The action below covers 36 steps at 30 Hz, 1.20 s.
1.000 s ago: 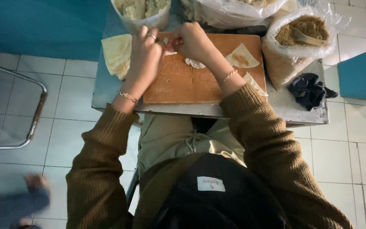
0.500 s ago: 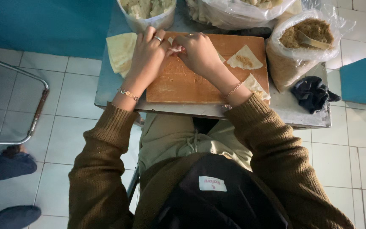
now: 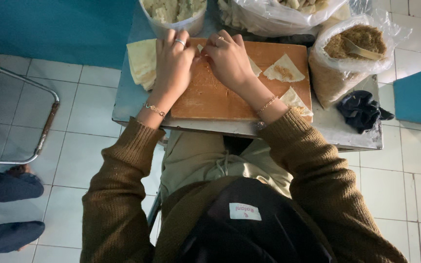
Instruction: The person folds triangular dough wrappers into filled pastries on a wooden board. They pinch each wrapper closed by hand, spoon a brown filling onto new wrappers, and set the folded pastries aside, taking more wrappers from a stack.
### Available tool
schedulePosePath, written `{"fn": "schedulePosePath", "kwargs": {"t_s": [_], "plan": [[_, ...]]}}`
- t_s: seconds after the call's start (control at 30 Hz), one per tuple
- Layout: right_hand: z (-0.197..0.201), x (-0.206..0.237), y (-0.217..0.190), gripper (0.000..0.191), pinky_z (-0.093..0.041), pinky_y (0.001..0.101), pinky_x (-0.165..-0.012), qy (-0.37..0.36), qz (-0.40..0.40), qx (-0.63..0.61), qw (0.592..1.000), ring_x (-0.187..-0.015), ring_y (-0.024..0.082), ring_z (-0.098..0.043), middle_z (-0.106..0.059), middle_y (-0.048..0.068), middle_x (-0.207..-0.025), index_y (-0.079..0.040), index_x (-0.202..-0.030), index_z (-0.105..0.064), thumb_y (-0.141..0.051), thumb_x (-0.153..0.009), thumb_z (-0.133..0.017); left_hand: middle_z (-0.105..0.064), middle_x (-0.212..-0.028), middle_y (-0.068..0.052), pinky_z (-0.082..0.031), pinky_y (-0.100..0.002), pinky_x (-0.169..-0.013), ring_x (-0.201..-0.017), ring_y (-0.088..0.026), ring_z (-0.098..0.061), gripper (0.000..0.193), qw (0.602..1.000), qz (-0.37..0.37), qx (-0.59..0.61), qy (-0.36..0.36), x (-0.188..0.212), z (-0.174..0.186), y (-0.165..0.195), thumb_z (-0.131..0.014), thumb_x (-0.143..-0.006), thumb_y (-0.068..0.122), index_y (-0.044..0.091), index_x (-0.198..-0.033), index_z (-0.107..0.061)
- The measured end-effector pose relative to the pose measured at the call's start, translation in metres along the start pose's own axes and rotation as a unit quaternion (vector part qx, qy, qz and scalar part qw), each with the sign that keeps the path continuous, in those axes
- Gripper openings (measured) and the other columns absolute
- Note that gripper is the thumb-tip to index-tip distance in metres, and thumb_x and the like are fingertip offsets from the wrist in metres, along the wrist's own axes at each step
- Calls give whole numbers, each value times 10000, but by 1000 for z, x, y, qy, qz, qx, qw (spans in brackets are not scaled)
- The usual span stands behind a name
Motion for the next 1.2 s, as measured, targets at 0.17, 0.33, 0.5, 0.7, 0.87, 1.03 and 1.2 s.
{"fn": "schedulePosePath", "kwargs": {"t_s": [0.17, 0.33, 0.5, 0.7, 0.87, 1.03, 1.2], "plan": [[0, 0, -3, 51, -394, 414, -879, 29, 36, 54, 997, -1065, 188, -575, -652, -42, -1034, -200, -903, -774, -188, -870, -737, -593, -1208, -86, -379, -443, -933, -1185, -281, -484, 64, 998, -28, -48, -4, 4, -6, -2, -754, -862, 139, 81, -887, -745], [-1, 5, -4, 83, -397, 420, -884, 37, 32, 119, 992, -1058, 185, -582, -692, -35, -1025, -168, -913, -776, -231, -909, -723, -592, -1275, -94, -379, -415, -980, -1236, -273, -475, 77, 997, -55, -53, -2, 3, -14, -5, -745, -883, 123, 49, -904, -737], [-7, 5, 2, 125, -391, 425, -908, 27, 40, 101, 994, -1083, 189, -586, -718, -21, -1040, -139, -980, -777, -227, -929, -704, -583, -1207, -95, -366, -465, -948, -1209, -300, -466, 143, 999, -36, -17, -2, 0, -16, -9, -791, -861, 176, 47, -856, -730], [-17, 1, 7, 151, -372, 441, -911, 14, 64, 126, 990, -1100, 185, -579, -723, -19, -1065, -183, -991, -787, -176, -887, -678, -587, -1183, -54, -327, -488, -950, -1214, -266, -466, 61, 998, -10, -57, -2, 2, -17, -11, -779, -805, 144, 95, -821, -746], [-12, -1, 8, 181, -366, 471, -910, 34, 42, 132, 990, -1076, 165, -568, -719, -56, -1034, -186, -1011, -796, -167, -882, -670, -584, -1213, -68, -311, -482, -955, -1252, -283, -458, 82, 1000, -1, -23, -12, 0, -22, -15, -743, -802, 116, 128, -875, -779], [-14, -2, 6, 180, -373, 475, -903, 16, 41, 113, 993, -1084, 181, -563, -714, -51, -1020, -199, -1027, -793, -172, -893, -675, -599, -1263, -89, -305, -510, -971, -1258, -287, -457, 48, 997, -9, -71, -2, -2, -24, -18, -735, -774, 136, 136, -811, -767], [-22, -12, 8, 230, -367, 490, -860, -11, 21, 151, 988, -1103, 206, -552, -713, -13, -1043, -166, -1043, -785, -165, -839, -678, -600, -1264, -57, -299, -536, -995, -1285, -254, -456, 143, 996, 14, -89, -8, -1, -30, -19, -705, -815, 90, 140, -925, -782]]}}
Point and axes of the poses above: each hand's wrist, its own x-axis away from the middle knuckle, its own z-axis out of the back of the hand, y = z × x, the point moved 2 cm from there along -x, towards the middle knuckle
